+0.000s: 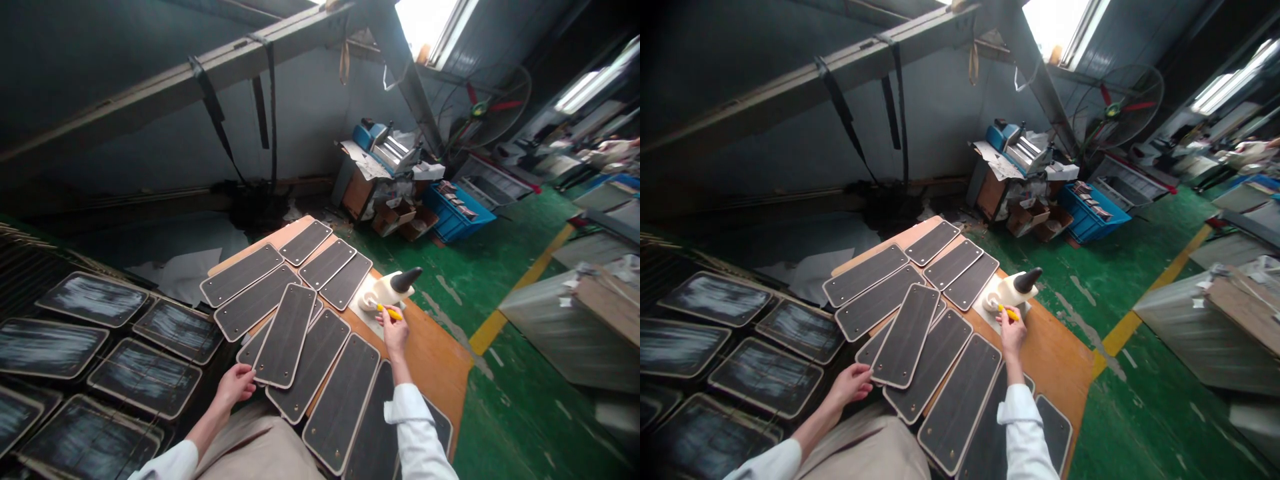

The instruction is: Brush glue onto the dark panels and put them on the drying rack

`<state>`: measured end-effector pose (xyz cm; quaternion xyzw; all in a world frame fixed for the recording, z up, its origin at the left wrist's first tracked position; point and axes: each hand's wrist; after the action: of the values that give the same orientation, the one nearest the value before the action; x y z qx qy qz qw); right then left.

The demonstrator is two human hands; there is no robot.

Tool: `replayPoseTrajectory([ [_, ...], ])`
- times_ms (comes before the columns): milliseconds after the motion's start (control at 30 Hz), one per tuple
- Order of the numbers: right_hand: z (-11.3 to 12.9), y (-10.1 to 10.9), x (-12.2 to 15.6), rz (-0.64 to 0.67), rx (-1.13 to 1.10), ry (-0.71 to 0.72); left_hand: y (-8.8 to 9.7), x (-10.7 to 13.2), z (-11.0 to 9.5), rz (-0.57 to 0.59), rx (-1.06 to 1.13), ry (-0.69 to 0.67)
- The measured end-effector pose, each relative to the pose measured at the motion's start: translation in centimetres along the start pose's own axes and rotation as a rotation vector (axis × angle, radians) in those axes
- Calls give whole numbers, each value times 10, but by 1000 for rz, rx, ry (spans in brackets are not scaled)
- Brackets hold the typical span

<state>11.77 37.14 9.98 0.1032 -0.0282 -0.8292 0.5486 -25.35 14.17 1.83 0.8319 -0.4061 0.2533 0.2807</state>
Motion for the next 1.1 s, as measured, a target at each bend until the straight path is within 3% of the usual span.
replayPoseTrajectory([
  [333,-35,-32,-4,-239,-228,-165,3,-4,9,18,23,-19],
  [667,-23,-6,19,-309,-341,-257,0,1,3,6,56,6],
  [967,-32,-19,-6,-331,-453,-430,-1,8,-4,-3,68,15],
  [1100,-40,-9,0,-353,-431,-434,-2,15,-13,0,69,28],
])
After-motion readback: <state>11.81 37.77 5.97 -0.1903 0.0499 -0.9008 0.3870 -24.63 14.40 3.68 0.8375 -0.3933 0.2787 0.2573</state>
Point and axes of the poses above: each hand's wrist, its own x-axis away from the middle knuckle, its own y-axis out of the back of the hand, z = x × y, and after that the axes turned 5 degrees about -z, right-handed
